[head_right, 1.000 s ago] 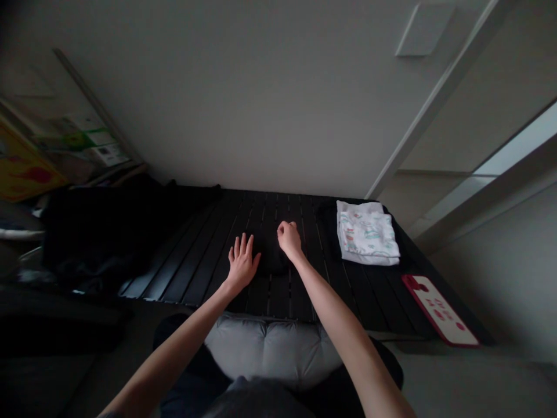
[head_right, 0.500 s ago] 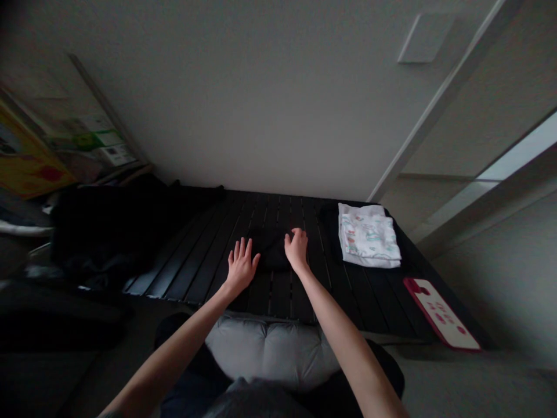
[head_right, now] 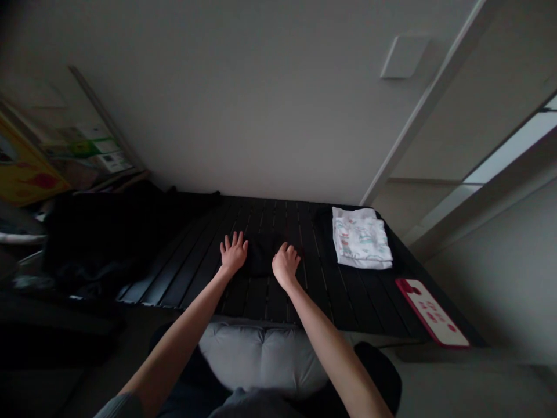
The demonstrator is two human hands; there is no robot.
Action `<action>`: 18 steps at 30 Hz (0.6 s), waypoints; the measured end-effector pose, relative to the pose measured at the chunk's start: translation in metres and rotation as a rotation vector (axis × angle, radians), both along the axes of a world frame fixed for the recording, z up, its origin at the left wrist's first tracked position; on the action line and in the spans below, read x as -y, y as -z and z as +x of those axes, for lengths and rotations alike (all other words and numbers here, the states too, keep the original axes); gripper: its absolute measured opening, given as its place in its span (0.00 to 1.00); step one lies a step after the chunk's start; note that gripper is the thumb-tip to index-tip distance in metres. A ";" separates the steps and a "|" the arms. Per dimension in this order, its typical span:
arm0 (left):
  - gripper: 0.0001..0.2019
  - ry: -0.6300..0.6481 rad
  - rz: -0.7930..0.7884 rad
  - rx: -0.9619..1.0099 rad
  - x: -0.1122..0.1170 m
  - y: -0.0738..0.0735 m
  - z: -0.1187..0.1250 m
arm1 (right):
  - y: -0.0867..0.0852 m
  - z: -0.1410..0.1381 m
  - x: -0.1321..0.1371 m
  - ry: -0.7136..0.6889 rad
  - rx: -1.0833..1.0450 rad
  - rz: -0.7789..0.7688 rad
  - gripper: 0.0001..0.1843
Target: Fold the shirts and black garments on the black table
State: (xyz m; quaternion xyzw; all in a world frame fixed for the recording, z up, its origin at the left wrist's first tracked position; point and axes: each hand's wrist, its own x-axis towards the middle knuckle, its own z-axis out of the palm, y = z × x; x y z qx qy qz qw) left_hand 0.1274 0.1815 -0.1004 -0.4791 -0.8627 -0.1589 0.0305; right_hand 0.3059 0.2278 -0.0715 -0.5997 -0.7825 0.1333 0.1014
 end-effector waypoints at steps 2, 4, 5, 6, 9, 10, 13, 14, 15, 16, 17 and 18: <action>0.30 0.008 0.063 -0.017 0.002 0.003 -0.001 | -0.005 -0.001 -0.007 0.030 -0.053 -0.094 0.26; 0.30 0.004 0.107 0.003 0.004 0.004 -0.003 | -0.010 0.001 -0.016 0.000 -0.094 -0.154 0.19; 0.30 -0.004 0.122 0.020 0.005 0.004 -0.005 | -0.013 0.002 -0.020 -0.025 -0.110 -0.155 0.16; 0.29 -0.012 0.135 0.036 0.005 0.004 -0.007 | -0.017 0.004 -0.025 -0.043 -0.127 -0.141 0.14; 0.28 -0.017 0.167 0.063 0.005 0.004 -0.012 | -0.032 0.016 -0.039 -0.046 -0.180 -0.069 0.14; 0.27 -0.017 0.174 0.066 0.005 0.004 -0.014 | -0.038 0.022 -0.045 -0.034 -0.193 -0.041 0.15; 0.26 -0.008 0.184 0.055 0.005 0.006 -0.015 | -0.060 0.050 -0.066 -0.003 -0.221 0.024 0.15; 0.26 -0.003 0.187 0.046 0.005 0.006 -0.015 | -0.068 0.063 -0.074 0.006 -0.226 0.046 0.15; 0.25 -0.001 0.191 0.037 0.004 0.007 -0.015 | -0.076 0.077 -0.083 0.015 -0.227 0.070 0.14; 0.25 0.000 0.195 0.029 0.004 0.007 -0.015 | -0.084 0.092 -0.092 0.034 -0.219 0.110 0.13; 0.24 0.000 0.199 0.022 0.004 0.008 -0.015 | -0.091 0.107 -0.101 0.067 -0.202 0.157 0.13; 0.24 -0.001 0.202 0.017 0.004 0.008 -0.015 | -0.098 0.123 -0.109 0.103 -0.179 0.204 0.14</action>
